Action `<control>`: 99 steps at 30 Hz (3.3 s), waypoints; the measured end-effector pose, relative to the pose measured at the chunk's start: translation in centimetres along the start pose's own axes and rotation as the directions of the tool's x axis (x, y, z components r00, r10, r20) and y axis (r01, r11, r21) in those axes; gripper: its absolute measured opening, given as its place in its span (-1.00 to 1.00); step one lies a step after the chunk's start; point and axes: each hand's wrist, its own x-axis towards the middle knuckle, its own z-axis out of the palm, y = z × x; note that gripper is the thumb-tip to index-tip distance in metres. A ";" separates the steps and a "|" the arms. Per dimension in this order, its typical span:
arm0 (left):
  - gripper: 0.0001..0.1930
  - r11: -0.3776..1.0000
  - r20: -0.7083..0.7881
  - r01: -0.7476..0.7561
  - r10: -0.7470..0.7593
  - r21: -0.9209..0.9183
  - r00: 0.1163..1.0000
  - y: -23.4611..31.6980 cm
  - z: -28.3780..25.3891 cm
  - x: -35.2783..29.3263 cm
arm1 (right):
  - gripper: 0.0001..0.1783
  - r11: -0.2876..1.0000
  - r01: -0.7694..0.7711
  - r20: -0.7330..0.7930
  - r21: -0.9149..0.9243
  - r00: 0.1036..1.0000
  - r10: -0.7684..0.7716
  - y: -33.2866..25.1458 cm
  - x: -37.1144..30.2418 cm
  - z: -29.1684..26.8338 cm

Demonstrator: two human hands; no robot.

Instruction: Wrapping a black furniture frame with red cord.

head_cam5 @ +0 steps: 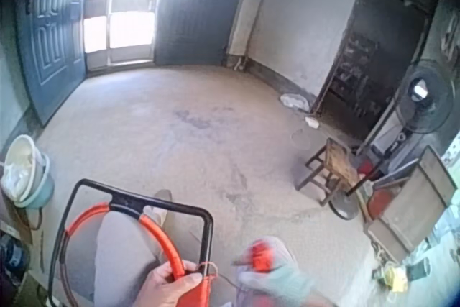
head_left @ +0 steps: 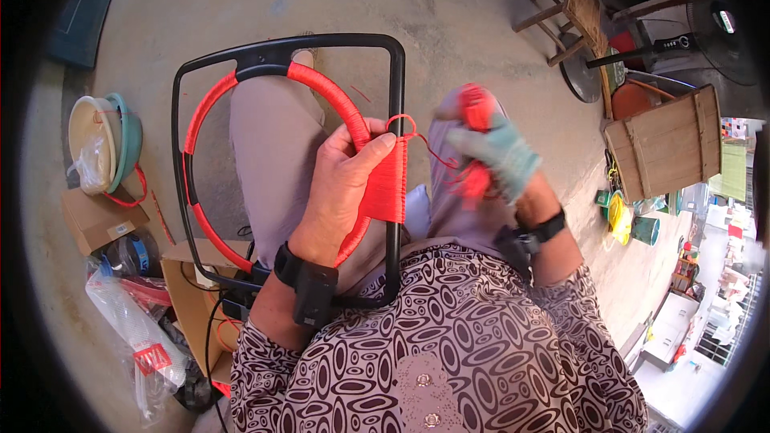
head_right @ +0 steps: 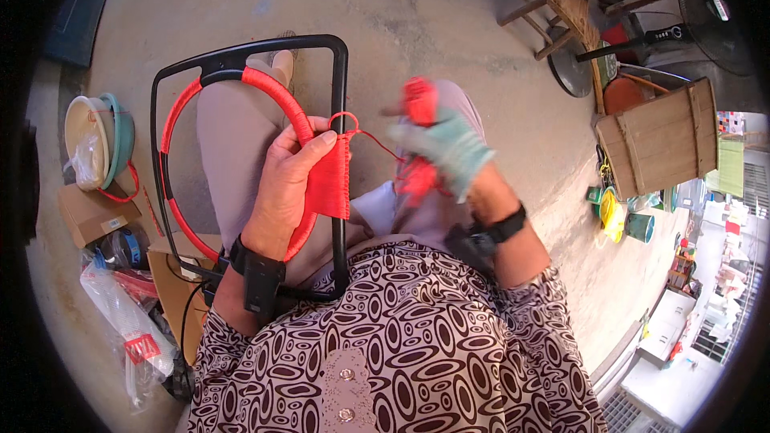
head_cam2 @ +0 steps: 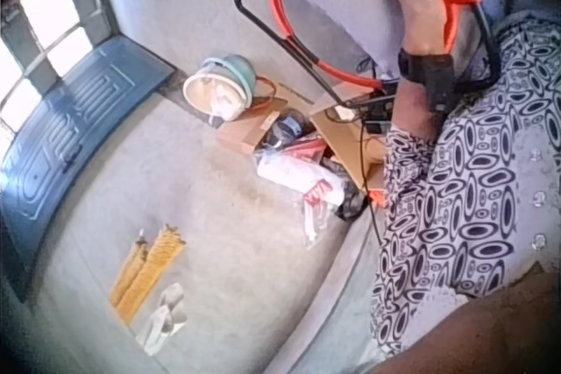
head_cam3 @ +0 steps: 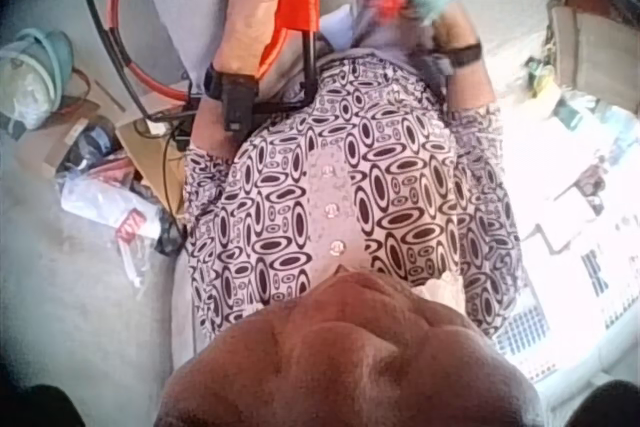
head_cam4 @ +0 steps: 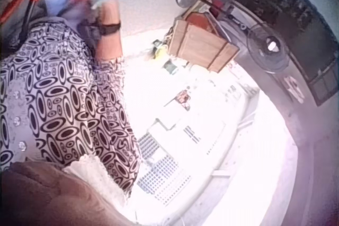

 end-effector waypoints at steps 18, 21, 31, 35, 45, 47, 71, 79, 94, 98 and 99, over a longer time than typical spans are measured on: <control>-0.86 0.992 -0.007 0.085 -0.086 -0.094 0.996 0.6 -0.1 0.4 | -0.64 0.597 0.283 -0.273 0.751 0.956 -0.109 0.2 0.1 -7.1; -0.87 0.992 -0.001 0.091 -0.091 -0.082 0.996 0.8 0.1 0.3 | -0.80 0.529 0.521 -0.520 0.669 0.838 -0.168 7.0 0.1 -21.1; -0.75 1.000 -0.038 0.021 -0.021 -0.013 0.999 0.0 -0.1 0.5 | -0.51 0.942 0.147 -0.232 0.303 0.970 -0.076 2.0 -3.7 -14.4; -0.60 0.997 -0.118 -0.048 0.054 0.053 0.991 -0.1 0.8 0.3 | -0.59 0.884 0.286 0.404 -0.370 0.906 -0.124 0.0 -1.4 -0.8; -0.47 0.999 -0.082 -0.033 0.031 -0.022 0.996 -0.2 1.1 0.0 | -0.68 0.775 0.020 0.032 0.632 0.998 -0.052 -3.7 3.4 7.5; -0.48 0.998 -0.051 -0.049 0.047 -0.030 0.998 0.2 1.4 -0.1 | -0.68 0.813 -0.025 0.029 0.582 1.000 0.010 -3.7 3.8 7.3; -0.82 0.997 -0.114 0.036 -0.028 0.069 0.993 0.1 0.8 -0.1 | -0.63 0.909 0.073 -0.075 -0.411 0.991 -0.113 1.1 -0.6 -7.2; -0.79 0.997 -0.050 -0.030 0.034 0.073 0.998 0.0 0.9 0.5 | -0.70 0.980 -0.012 0.291 0.199 0.956 -0.047 1.4 0.6 0.0; -0.91 0.991 0.086 0.085 -0.076 -0.107 0.993 -0.1 0.4 0.7 | -0.62 0.567 -0.049 0.107 0.822 0.992 -0.070 2.6 2.4 -0.8; -0.91 0.991 0.042 0.101 -0.097 -0.085 0.994 0.0 0.5 0.3 | -0.61 0.891 -0.158 -0.216 -0.426 0.974 0.070 -0.1 2.8 -4.9; -0.88 0.996 0.012 0.066 -0.066 -0.059 0.998 -0.2 0.7 0.3 | -0.62 0.836 0.004 -0.299 -0.549 0.933 -0.201 -0.2 3.1 -5.3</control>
